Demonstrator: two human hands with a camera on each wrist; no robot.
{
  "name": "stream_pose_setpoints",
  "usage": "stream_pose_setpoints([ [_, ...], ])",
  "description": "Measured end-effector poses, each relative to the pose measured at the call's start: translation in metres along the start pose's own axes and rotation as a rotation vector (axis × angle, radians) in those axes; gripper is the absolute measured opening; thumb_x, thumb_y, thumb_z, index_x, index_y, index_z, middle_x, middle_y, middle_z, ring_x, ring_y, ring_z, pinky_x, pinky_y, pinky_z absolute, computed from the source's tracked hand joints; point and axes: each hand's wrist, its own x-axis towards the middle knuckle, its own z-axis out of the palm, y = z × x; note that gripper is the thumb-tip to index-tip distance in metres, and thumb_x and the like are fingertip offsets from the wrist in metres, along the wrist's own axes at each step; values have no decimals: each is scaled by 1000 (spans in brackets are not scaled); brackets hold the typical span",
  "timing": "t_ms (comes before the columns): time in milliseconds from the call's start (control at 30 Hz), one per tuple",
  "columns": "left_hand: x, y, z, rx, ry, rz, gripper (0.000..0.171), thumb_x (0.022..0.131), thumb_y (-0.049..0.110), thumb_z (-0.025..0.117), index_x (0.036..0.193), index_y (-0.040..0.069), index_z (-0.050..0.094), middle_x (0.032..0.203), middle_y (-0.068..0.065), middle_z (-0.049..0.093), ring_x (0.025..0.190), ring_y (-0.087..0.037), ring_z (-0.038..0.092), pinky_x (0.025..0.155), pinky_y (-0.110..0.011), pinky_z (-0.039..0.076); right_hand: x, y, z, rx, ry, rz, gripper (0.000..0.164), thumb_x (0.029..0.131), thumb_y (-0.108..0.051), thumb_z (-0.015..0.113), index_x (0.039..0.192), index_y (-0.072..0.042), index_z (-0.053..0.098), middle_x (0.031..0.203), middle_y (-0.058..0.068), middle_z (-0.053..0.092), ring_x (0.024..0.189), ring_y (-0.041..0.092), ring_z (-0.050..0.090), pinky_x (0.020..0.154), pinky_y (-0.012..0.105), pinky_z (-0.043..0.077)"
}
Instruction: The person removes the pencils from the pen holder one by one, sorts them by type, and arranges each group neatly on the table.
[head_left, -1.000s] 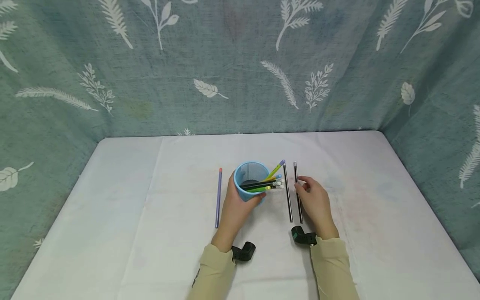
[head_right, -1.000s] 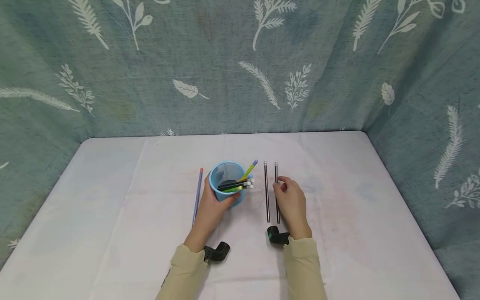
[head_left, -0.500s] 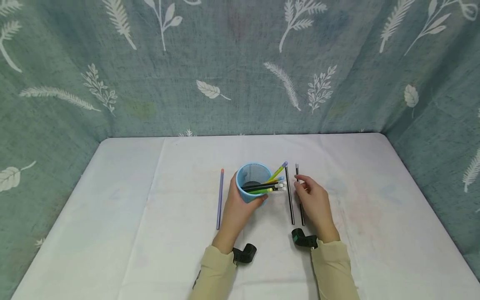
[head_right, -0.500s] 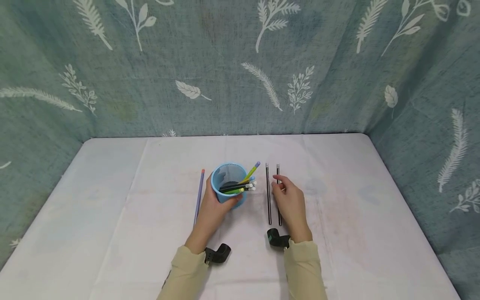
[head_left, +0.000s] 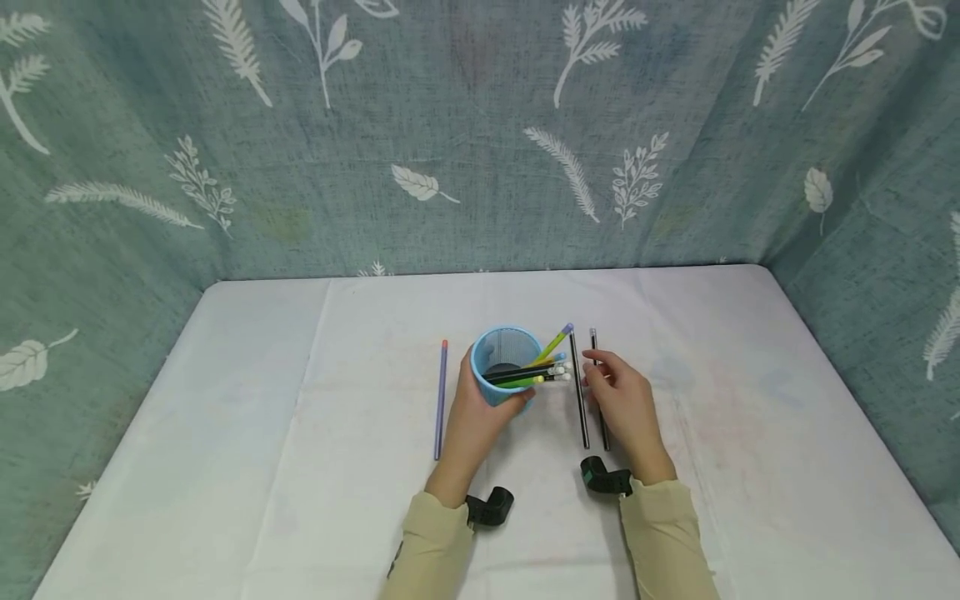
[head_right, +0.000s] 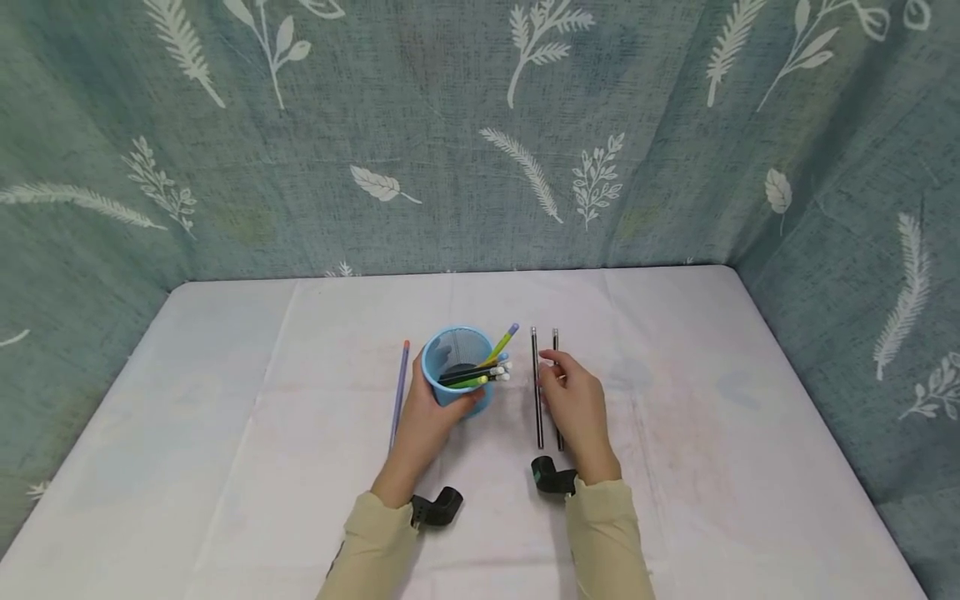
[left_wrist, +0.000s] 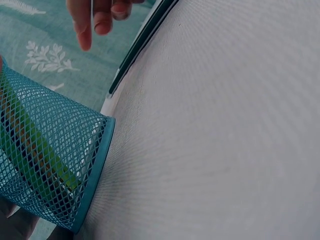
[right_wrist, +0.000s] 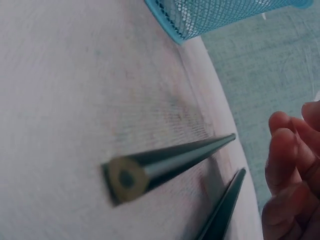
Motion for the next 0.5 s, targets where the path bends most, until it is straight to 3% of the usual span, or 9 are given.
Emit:
stream_pose_setpoints([
  [267,-2,1,-1,2,0,-33,90,66,49,73,137,35,20,131,6,39,117,-18,40,93,-42,34,-1,4,-1,6,-32,-72,30,91,-32,50,115,-17,59,79,5,64,61,19,57,47,32,43],
  [400,0,1,-1,-12,-12,-22,90,66,48,74,137,36,20,131,7,38,117,-18,40,94,-42,34,-2,2,1,38,-43,-176,29,91,-33,49,114,-18,60,82,4,64,67,16,58,48,34,45],
  [500,0,2,-1,-19,-9,-21,91,65,48,74,136,35,20,130,6,39,116,-19,41,93,-42,35,-3,-1,2,52,-58,-259,30,91,-32,50,116,-19,59,94,0,63,79,13,59,60,32,48],
])
